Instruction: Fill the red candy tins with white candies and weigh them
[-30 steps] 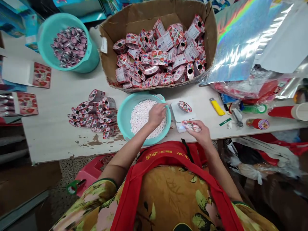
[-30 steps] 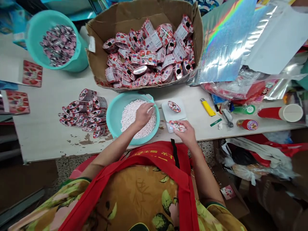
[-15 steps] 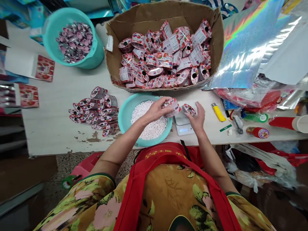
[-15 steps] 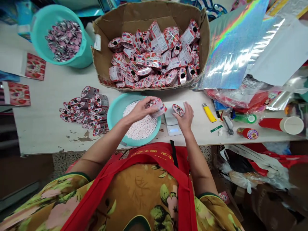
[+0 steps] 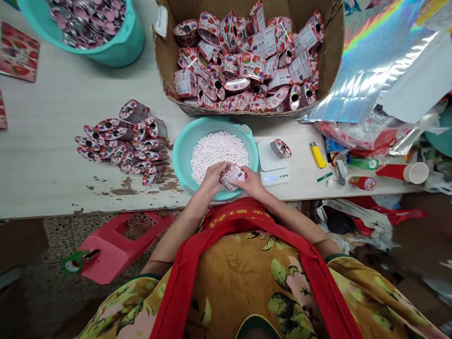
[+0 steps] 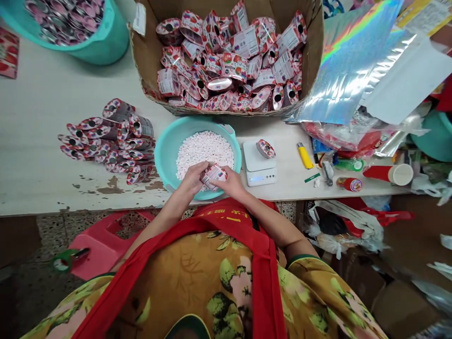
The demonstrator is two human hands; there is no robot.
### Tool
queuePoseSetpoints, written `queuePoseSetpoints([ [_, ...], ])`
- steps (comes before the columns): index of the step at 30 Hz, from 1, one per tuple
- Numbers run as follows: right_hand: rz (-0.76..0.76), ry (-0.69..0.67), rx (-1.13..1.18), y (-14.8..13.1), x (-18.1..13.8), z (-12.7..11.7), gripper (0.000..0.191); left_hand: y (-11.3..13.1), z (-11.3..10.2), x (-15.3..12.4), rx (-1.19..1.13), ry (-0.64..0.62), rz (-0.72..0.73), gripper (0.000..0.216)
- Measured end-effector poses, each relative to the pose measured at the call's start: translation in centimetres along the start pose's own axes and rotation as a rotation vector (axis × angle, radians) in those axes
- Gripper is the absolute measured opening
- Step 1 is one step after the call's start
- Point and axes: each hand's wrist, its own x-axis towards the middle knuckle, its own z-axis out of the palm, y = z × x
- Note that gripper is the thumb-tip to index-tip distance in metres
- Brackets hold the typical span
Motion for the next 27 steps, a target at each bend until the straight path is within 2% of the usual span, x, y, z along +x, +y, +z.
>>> queuePoseSetpoints([
  [4,-0.022,-0.028,0.121,0.6,0.3,-0.1,0.063,0.6,-0.4,-0.5,-0.040,-0.034,-0.011,0.030],
  [9,-0.138,-0.158,0.138,0.5,-0.3,-0.7,0.062,3.1,0.2,-1.6,-0.015,-0.120,0.099,0.033],
  [13,-0.195,-0.138,0.168,1.1,-2.1,-2.0,0.060,3.3,-0.3,-0.2,0.100,-0.121,0.189,0.027],
  [18,-0.131,0.081,0.229,3.0,-5.8,-5.1,0.056,1.8,-2.2,3.1,0.709,-0.060,0.071,0.017],
  [20,-0.113,0.197,0.240,4.1,-7.0,-6.5,0.056,1.6,-2.2,4.2,0.798,-0.022,0.124,0.013],
  [23,-0.042,0.342,0.292,5.8,-8.2,-8.2,0.059,1.0,-1.1,5.6,0.887,0.002,0.207,0.010],
  [27,0.046,0.439,0.335,6.9,-9.1,-9.3,0.061,-0.2,0.4,6.0,0.891,-0.064,0.217,0.015],
])
